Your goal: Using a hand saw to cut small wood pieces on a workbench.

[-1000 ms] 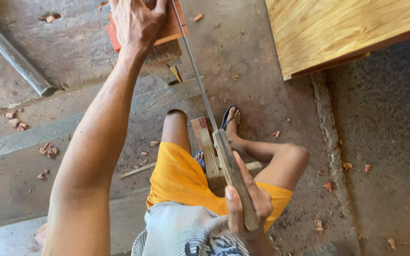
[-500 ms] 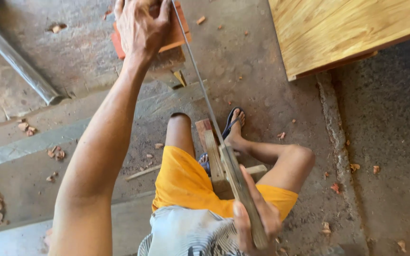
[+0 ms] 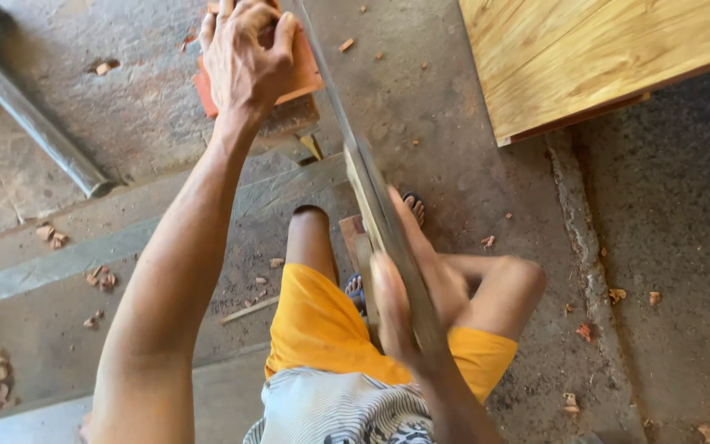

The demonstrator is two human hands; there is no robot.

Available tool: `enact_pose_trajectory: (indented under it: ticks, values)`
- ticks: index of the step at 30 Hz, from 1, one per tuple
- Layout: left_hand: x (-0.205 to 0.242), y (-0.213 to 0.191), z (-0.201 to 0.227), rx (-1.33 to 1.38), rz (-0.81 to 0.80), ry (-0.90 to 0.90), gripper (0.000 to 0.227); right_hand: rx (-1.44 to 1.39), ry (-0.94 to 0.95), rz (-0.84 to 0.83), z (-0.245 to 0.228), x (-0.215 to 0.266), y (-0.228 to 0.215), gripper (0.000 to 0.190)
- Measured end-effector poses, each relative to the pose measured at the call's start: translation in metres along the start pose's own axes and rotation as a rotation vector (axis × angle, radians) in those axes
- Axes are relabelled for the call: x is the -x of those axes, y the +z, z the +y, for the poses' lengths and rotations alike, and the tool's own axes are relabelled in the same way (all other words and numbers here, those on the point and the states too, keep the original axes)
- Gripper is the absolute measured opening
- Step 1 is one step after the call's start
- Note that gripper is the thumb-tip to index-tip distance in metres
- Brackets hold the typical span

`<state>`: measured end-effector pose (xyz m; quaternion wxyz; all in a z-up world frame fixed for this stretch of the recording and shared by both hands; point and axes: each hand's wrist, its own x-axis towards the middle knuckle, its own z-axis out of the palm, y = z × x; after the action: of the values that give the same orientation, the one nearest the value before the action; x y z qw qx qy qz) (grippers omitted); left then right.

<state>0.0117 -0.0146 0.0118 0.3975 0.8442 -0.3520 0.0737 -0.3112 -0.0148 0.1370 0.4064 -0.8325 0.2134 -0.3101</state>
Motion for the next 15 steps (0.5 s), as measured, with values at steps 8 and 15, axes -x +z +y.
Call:
enact_pose_trajectory:
  ticks: [8, 15]
  values:
    - [0.014, 0.001, -0.002, -0.07, 0.224, 0.116, 0.02, -0.191, 0.322, 0.148, -0.013, 0.07, -0.03, 0.059]
    - [0.02, -0.007, 0.01, -0.37, 0.279, 0.369, 0.026, -0.087, 0.226, 0.054, -0.003, 0.076, -0.026, 0.049]
